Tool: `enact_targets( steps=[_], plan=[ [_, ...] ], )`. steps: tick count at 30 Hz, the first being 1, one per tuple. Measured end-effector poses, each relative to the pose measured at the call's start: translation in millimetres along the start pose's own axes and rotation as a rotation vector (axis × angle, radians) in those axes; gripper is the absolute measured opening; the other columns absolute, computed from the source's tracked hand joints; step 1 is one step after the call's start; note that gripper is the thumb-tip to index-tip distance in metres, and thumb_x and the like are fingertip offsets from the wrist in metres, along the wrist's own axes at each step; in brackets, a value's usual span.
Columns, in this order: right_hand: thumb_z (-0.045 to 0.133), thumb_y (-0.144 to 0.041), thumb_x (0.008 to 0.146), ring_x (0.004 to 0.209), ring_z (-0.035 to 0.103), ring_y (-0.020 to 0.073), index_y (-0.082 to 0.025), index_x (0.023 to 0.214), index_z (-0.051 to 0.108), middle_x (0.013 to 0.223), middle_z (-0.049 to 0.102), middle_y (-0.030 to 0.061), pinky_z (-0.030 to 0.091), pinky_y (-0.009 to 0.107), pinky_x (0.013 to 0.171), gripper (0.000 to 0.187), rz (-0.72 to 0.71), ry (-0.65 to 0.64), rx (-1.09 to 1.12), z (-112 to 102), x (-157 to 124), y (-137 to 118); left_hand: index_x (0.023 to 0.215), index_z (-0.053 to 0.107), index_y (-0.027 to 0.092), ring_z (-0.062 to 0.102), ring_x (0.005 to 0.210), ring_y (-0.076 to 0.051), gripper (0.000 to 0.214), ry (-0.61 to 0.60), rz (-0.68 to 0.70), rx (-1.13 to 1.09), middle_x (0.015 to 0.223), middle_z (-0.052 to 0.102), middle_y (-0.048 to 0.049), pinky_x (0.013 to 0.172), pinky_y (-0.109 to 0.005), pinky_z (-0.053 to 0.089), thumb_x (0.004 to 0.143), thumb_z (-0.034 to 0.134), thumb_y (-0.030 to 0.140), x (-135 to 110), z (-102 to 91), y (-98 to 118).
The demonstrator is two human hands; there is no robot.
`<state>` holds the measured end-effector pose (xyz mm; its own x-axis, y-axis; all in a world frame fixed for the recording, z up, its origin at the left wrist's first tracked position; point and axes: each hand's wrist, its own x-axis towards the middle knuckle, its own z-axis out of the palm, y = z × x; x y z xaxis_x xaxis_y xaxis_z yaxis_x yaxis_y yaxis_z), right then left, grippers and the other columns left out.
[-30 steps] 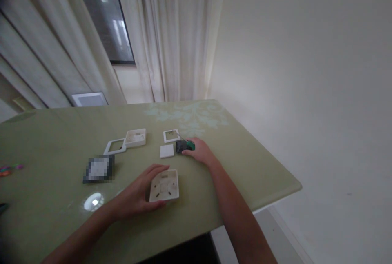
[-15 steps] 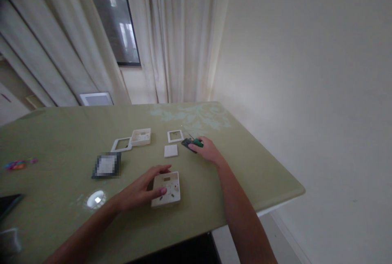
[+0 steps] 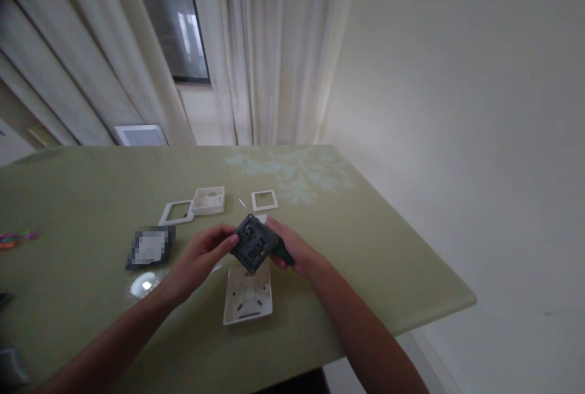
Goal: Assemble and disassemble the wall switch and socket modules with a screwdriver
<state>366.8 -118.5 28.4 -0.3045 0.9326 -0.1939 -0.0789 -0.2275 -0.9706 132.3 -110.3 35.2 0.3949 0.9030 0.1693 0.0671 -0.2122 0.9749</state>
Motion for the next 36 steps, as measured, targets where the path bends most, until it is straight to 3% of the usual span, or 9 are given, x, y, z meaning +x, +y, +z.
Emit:
enact_targets(
  steps=[3, 6, 9, 13, 20, 23, 27, 29, 36],
  plan=[
    [0.06, -0.093, 0.086, 0.039, 0.034, 0.0052, -0.02, 0.109, 0.071, 0.075, 0.064, -0.0031, 0.025, 0.022, 0.033, 0.078, -0.102, 0.078, -0.06, 4, -8, -8, 0.1, 0.077, 0.019, 0.077, 0.09, -0.024, 0.036, 0.056, -0.068, -0.028, 0.095, 0.081, -0.0061, 0.084, -0.037, 0.064, 0.101, 0.073, 0.055, -10, 1.0, 7],
    [0.095, -0.067, 0.073, 0.054, 0.047, 0.0056, -0.024, 0.123, 0.069, 0.11, 0.072, 0.0016, 0.042, 0.022, 0.047, 0.071, -0.219, 0.191, -0.163, 7, -16, -15, 0.099, 0.074, 0.02, 0.076, 0.092, -0.022, 0.037, 0.165, -0.206, -0.207, 0.096, 0.078, -0.0037, 0.088, -0.036, 0.066, 0.097, 0.078, 0.057, -20, 7.7, 12],
    [0.106, -0.047, 0.067, 0.09, 0.068, 0.0179, -0.026, 0.125, 0.072, 0.122, 0.072, 0.0047, 0.06, 0.032, 0.084, 0.071, -0.359, 0.226, -0.346, 9, -23, -19, 0.089, 0.071, 0.02, 0.072, 0.089, -0.02, 0.046, 0.283, -0.339, -0.421, 0.093, 0.074, -0.0019, 0.085, -0.034, 0.067, 0.084, 0.09, 0.061, -29, 15.5, 12],
    [0.104, -0.051, 0.073, 0.141, 0.063, 0.033, -0.027, 0.151, 0.061, 0.148, 0.066, 0.0124, 0.05, 0.046, 0.122, 0.092, -0.573, 0.076, -0.721, 11, -29, -15, 0.087, 0.068, 0.02, 0.071, 0.093, -0.022, 0.051, 0.278, -0.399, -0.478, 0.095, 0.073, -0.0023, 0.085, -0.035, 0.066, 0.078, 0.095, 0.063, -36, 19.1, 10],
    [0.099, -0.034, 0.079, 0.142, 0.063, 0.0277, -0.032, 0.161, 0.049, 0.154, 0.062, 0.0101, 0.051, 0.039, 0.122, 0.097, -0.549, 0.009, -0.834, 14, -36, -15, 0.092, 0.065, 0.022, 0.07, 0.087, -0.02, 0.042, 0.091, -0.339, -0.328, 0.089, 0.071, 0.0, 0.083, -0.032, 0.059, 0.093, 0.082, 0.061, -41, 7.5, 10],
    [0.101, -0.031, 0.076, 0.137, 0.066, 0.0271, -0.034, 0.158, 0.053, 0.148, 0.065, 0.0079, 0.052, 0.038, 0.12, 0.095, -0.579, 0.022, -0.795, 8, -35, -22, 0.113, 0.07, 0.026, 0.072, 0.108, -0.027, 0.035, -0.046, -0.25, -0.097, 0.113, 0.076, -0.0047, 0.099, -0.042, 0.059, 0.098, 0.078, 0.057, -45, -2.6, 13],
    [0.104, -0.04, 0.074, 0.136, 0.066, 0.0285, -0.035, 0.152, 0.059, 0.145, 0.068, 0.0072, 0.051, 0.039, 0.119, 0.09, -0.617, 0.075, -0.73, -7, -32, -25, 0.155, 0.056, 0.034, 0.052, 0.149, -0.044, 0.1, -0.35, -0.144, 0.33, 0.159, 0.059, -0.0105, 0.125, -0.064, 0.045, 0.068, 0.103, 0.05, -50, -8.9, 18],
    [0.105, -0.044, 0.073, 0.136, 0.066, 0.0283, -0.034, 0.151, 0.059, 0.145, 0.068, 0.007, 0.05, 0.038, 0.119, 0.091, -0.58, 0.075, -0.698, -14, -30, -24, 0.157, 0.054, 0.031, 0.051, 0.149, -0.047, 0.105, -0.469, -0.119, 0.458, 0.159, 0.059, -0.0128, 0.128, -0.07, 0.039, 0.065, 0.103, 0.04, -50, -7.7, 15],
    [0.105, -0.045, 0.072, 0.137, 0.066, 0.0297, -0.03, 0.146, 0.063, 0.144, 0.068, 0.0084, 0.051, 0.04, 0.118, 0.087, -0.419, -0.103, -0.701, -9, -25, -17, 0.173, 0.011, 0.04, 0.049, 0.156, -0.043, 0.12, -0.299, -0.036, 0.447, 0.172, 0.047, -0.0155, 0.126, -0.067, 0.046, 0.084, 0.09, 0.027, -47, -14.6, -20]
  ],
)
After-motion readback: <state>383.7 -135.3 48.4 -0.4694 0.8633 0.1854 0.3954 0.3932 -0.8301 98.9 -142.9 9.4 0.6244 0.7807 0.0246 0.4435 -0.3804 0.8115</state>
